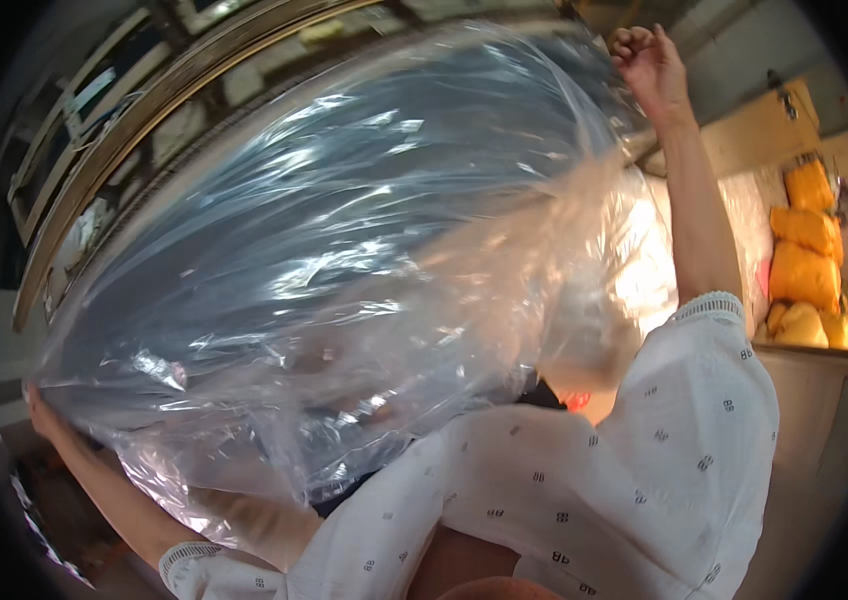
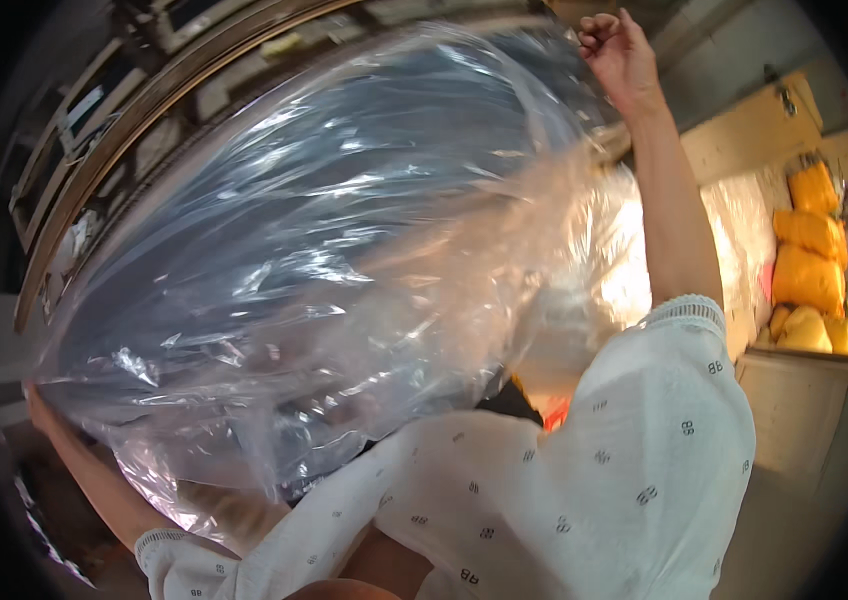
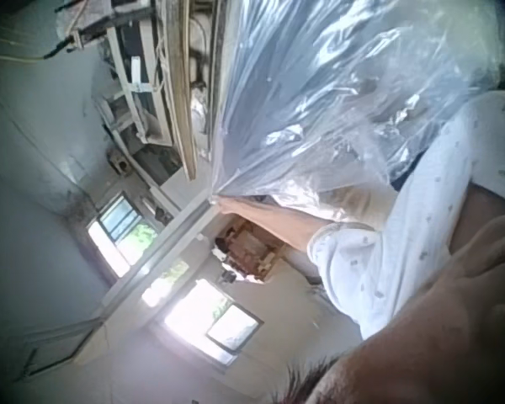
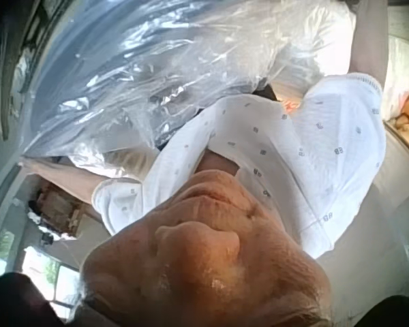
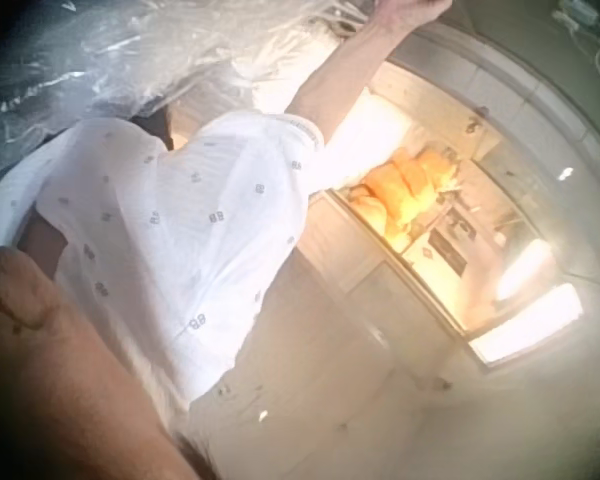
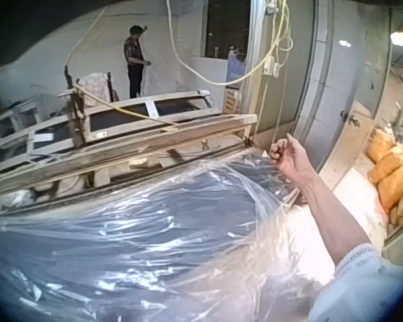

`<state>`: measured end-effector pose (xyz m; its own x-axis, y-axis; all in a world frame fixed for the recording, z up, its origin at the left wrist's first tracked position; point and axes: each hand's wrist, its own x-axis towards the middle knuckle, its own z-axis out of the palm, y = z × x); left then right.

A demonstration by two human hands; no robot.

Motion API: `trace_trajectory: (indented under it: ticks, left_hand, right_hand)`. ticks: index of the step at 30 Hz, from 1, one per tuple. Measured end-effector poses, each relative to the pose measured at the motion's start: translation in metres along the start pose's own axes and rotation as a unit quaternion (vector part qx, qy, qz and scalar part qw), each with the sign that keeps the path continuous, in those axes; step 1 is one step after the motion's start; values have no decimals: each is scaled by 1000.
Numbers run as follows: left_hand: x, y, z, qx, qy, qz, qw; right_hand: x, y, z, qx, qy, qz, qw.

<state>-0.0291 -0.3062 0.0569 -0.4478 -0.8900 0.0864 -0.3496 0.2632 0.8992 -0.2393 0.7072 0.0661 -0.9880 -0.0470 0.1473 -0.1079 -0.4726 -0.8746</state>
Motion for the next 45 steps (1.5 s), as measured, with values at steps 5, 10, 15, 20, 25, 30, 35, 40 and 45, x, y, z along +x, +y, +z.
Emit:
trace_trajectory:
  ticks: [5, 10, 15, 20, 25, 30, 35, 40, 45]
  left_hand:
    - [-22, -18, -113, 261, 149, -59, 952]
    - [-46, -26, -81, 600, 152, 73, 782]
    - [-213, 87, 140, 280, -267, 379, 841]
    - [-359, 135, 246, 150, -412, 398, 806]
    - [-386, 133, 262, 26, -355, 479, 802]
    - [-400, 133, 267, 59, -273, 489, 827]
    - [-411, 138, 263, 47, -269, 459, 845]
    - [-403, 135, 261, -12, -258, 453, 853]
    - [-397, 131, 259, -18, -320, 348, 881]
  right_hand:
    - [-178, 25, -50, -370, 41, 161, 914]
    - [-331, 130, -69, -401, -95, 436, 800]
    - [-339, 195, 22, -228, -193, 354, 886]
    - [-353, 181, 44, -415, -123, 339, 835]
    - [-352, 146, 71, -234, -24, 299, 925]
    - [-303, 160, 104, -357, 101, 85, 925]
    - [-270, 172, 100, -191, 129, 139, 963]
    - [-229, 113, 109, 135, 197, 101, 966]
    - [-152, 62, 57, -184, 186, -81, 962]
